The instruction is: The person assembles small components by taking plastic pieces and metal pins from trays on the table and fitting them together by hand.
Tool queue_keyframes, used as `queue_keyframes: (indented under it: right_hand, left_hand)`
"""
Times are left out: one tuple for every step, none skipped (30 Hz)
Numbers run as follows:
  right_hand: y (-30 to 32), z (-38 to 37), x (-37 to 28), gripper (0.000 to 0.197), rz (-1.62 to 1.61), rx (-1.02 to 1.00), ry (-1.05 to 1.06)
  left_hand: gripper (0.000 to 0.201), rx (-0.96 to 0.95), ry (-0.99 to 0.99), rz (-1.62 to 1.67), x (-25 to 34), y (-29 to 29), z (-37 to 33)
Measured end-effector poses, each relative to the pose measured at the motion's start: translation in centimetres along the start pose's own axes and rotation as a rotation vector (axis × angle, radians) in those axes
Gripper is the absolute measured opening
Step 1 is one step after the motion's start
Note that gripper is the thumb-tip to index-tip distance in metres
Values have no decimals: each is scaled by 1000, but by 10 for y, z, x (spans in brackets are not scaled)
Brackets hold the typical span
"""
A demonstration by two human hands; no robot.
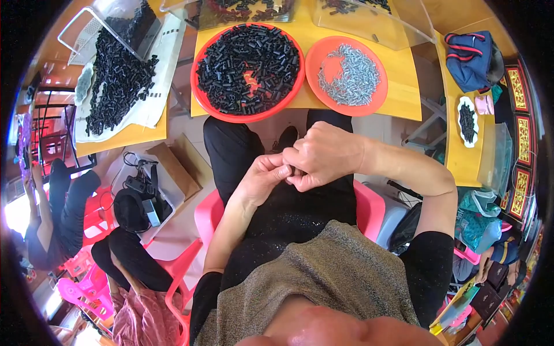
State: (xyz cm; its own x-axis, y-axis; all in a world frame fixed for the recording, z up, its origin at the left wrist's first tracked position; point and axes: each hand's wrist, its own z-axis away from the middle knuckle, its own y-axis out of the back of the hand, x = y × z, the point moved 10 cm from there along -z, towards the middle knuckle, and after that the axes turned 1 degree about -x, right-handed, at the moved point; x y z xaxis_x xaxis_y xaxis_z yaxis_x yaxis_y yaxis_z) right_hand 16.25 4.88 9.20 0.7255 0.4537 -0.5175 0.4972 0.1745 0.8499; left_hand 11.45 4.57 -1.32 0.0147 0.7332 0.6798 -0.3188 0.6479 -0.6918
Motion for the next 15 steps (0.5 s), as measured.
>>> queue_keyframes:
  right_hand:
    - [1,3,1,29,-2,21,-7]
    - [1,7,2,29,-4,43,-14]
    - [2,11,3,29,-6,65,-22]
    - [1,14,5,29,-3,81,-20]
    - [0,17,6,30,-1,96,-17]
    - [-2,20,8,30,4,98,-22]
    - [-1,23,8,31,-3,133,-4]
    - [-2,26,9,31,-6,153,5]
    - [-2,29,9,31,-7,170,15]
    - [-2,31,11,31,-28,193,20]
    - [-3,33,12,31,-46,214,27]
    - [-2,35,12,31,-60,232,34]
    - [-3,36,14,31,-67,239,24]
    - [-3,36,16,31,-72,245,14]
    - [-1,37,17,31,-76,251,4]
  left_hand:
    - [28,8,0,-32,-1,-1,-1]
    - [35,-3,-52,-114,4,-4,-3]
    - [37,-25,-72,-155,6,-9,-6]
    - [39,-46,-91,-196,8,-14,-8]
    - [42,-71,-112,-230,10,-19,-9]
    - [49,-63,-64,-332,8,-19,-9]
    - [49,-58,-81,-376,10,-22,-10]
    - [49,-53,-105,-413,12,-25,-11]
    - [50,-48,-130,-450,13,-28,-13]
    - [51,-45,-156,-487,15,-30,-14]
    - [52,-41,-183,-524,16,-31,-16]
    - [54,-38,-211,-562,18,-32,-17]
    - [54,-28,-207,-574,17,-31,-18]
    - [54,-18,-203,-587,16,-30,-18]
    - [55,-9,-199,-601,16,-28,-18]
